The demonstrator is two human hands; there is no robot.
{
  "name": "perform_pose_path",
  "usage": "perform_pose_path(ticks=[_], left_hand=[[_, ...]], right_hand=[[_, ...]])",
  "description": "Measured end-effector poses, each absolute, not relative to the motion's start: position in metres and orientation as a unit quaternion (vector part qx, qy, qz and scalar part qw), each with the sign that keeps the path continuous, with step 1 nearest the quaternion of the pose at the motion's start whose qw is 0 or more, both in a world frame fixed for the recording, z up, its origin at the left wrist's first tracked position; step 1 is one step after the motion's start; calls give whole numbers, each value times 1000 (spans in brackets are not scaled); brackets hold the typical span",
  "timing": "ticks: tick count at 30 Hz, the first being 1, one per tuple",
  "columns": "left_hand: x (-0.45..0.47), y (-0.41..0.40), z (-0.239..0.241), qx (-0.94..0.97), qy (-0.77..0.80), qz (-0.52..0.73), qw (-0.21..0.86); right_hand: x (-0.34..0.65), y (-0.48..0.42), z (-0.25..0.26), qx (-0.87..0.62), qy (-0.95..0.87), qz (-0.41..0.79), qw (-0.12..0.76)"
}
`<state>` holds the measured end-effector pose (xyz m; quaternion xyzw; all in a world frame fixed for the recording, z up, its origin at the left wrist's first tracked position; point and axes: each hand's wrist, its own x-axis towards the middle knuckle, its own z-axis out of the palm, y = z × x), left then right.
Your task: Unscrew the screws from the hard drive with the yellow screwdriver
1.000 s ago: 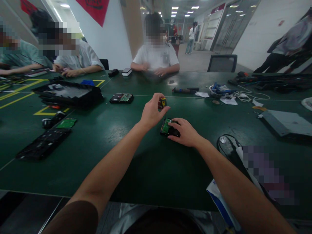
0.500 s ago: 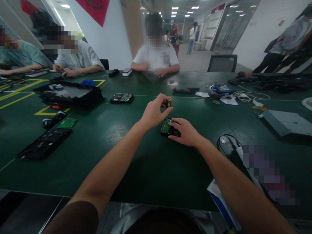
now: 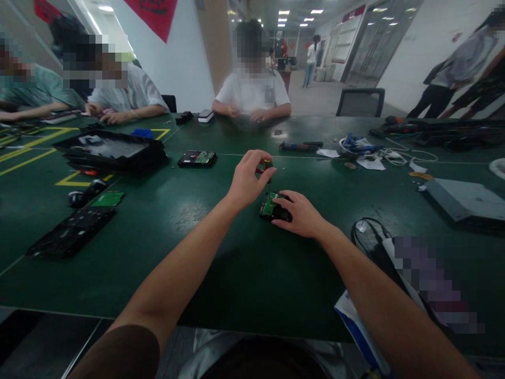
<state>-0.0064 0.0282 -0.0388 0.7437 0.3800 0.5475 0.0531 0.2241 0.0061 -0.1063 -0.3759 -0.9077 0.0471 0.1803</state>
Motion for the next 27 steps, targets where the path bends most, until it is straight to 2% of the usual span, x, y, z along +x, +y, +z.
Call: perform_pose_path(ticks=[4, 13, 22, 27], left_hand=[[-8, 28, -38, 749, 391, 534, 18], [1, 27, -46, 751, 384, 537, 29], [6, 27, -42, 698, 378, 586, 161], [6, 29, -44, 695, 386, 579, 181]], right_hand=[[224, 6, -106, -376, -908, 48, 177], [224, 6, -106, -375, -908, 51, 178], [223, 5, -106, -373, -910, 41, 177], [223, 6, -105, -376, -908, 47, 179]])
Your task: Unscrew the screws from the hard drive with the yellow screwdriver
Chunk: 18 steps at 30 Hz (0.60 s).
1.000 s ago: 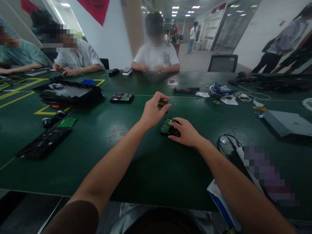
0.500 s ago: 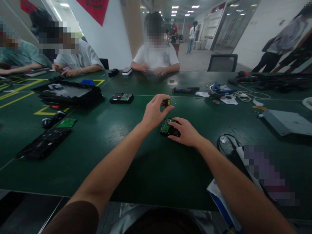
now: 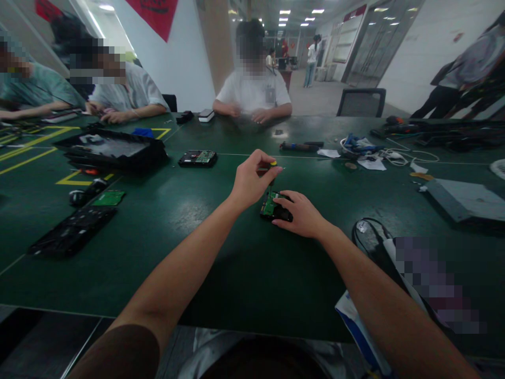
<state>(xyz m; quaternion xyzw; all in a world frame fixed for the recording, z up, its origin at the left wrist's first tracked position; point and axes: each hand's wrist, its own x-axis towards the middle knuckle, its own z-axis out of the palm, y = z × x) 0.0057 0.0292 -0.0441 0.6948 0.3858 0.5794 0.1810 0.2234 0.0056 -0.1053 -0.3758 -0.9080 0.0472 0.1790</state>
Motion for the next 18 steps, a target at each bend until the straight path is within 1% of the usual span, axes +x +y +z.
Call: perform_pose_path(ticks=[5, 10, 12, 14, 18], left_hand=[[5, 29, -46, 705, 391, 570, 161], [3, 26, -49, 730, 407, 547, 45], [2, 27, -50, 741, 409, 533, 14], [1, 28, -52, 745, 415, 522, 5], [1, 31, -55, 761, 419, 495, 28]], right_hand=[[224, 7, -106, -371, -909, 55, 180], [224, 7, -106, -375, -909, 50, 177], [224, 7, -106, -377, -909, 47, 174], [224, 7, -106, -378, -909, 48, 171], [224, 7, -106, -376, -908, 52, 176]])
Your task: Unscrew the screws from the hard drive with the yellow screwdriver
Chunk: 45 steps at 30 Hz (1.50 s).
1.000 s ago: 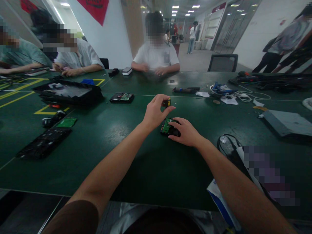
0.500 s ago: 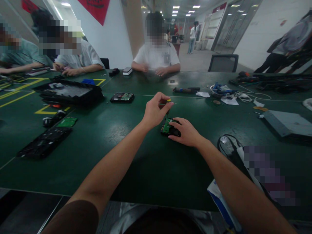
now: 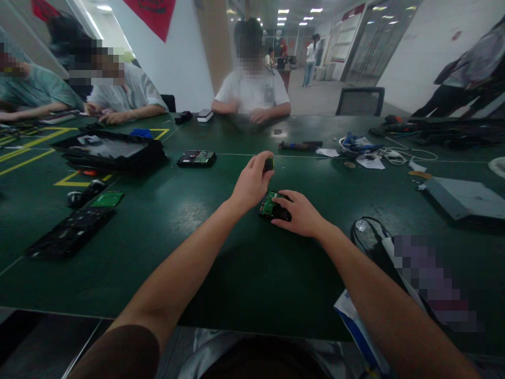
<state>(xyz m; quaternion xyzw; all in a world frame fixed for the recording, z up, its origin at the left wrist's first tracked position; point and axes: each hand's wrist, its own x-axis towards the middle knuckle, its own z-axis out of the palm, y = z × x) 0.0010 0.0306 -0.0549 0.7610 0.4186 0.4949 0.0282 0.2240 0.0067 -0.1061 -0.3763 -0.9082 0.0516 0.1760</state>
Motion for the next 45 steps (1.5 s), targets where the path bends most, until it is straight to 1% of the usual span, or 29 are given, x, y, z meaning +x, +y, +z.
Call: perform_pose_path(ticks=[2, 7, 13, 21, 33, 40, 45], left_hand=[[2, 30, -56, 767, 417, 487, 34], [1, 27, -53, 760, 440, 479, 7], [-1, 25, -47, 772, 446, 453, 22], [1, 27, -55, 743, 446, 495, 64], [4, 24, -56, 758, 457, 465, 31], [1, 24, -52, 755, 457, 470, -23], [1, 26, -52, 759, 443, 478, 0]], right_hand=[[224, 7, -107, -375, -909, 49, 178], [224, 8, -109, -376, -907, 43, 183], [223, 7, -107, -377, -909, 39, 174], [225, 6, -105, -380, -908, 47, 172], [223, 6, -105, -380, -909, 41, 169], [222, 6, -107, -379, -908, 35, 173], [223, 6, -106, -379, -908, 43, 171]])
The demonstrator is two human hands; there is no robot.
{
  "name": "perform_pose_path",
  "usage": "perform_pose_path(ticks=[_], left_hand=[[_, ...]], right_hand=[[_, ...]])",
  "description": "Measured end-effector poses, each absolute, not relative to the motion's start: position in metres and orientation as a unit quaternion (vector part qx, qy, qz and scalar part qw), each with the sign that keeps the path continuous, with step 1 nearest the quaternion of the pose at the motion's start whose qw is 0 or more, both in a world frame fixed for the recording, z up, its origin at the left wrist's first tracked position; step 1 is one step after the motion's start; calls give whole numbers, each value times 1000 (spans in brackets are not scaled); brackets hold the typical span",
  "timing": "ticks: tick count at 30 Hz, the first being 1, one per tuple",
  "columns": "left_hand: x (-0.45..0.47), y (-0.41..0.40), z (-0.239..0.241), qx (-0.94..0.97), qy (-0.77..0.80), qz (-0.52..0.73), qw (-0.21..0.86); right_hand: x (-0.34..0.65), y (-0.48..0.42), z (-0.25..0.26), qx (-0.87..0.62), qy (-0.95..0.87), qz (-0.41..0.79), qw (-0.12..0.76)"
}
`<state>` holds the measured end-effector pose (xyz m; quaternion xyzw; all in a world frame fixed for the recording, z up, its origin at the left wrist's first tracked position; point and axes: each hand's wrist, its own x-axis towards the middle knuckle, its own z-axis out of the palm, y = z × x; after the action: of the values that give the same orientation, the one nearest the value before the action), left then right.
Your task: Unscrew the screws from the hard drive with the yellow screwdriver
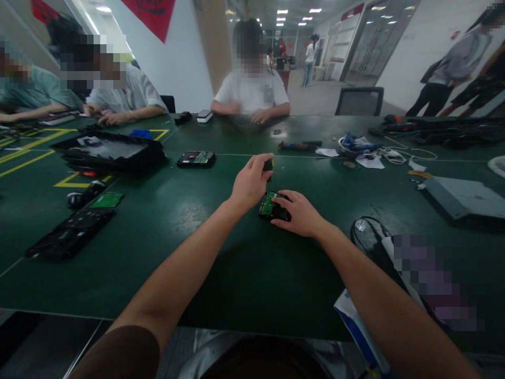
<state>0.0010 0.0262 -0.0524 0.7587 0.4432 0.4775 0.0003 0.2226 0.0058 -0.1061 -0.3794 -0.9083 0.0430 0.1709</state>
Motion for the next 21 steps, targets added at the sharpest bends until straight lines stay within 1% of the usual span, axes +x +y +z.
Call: perform_pose_path(ticks=[10, 16, 21], left_hand=[[0, 31, -61, 743, 454, 489, 53], [0, 27, -55, 748, 439, 498, 12], [-2, 31, -55, 753, 418, 507, 29]], right_hand=[[224, 6, -105, -381, -908, 50, 166], [222, 5, -104, -383, -908, 44, 163], [222, 5, -105, -381, -909, 42, 167]])
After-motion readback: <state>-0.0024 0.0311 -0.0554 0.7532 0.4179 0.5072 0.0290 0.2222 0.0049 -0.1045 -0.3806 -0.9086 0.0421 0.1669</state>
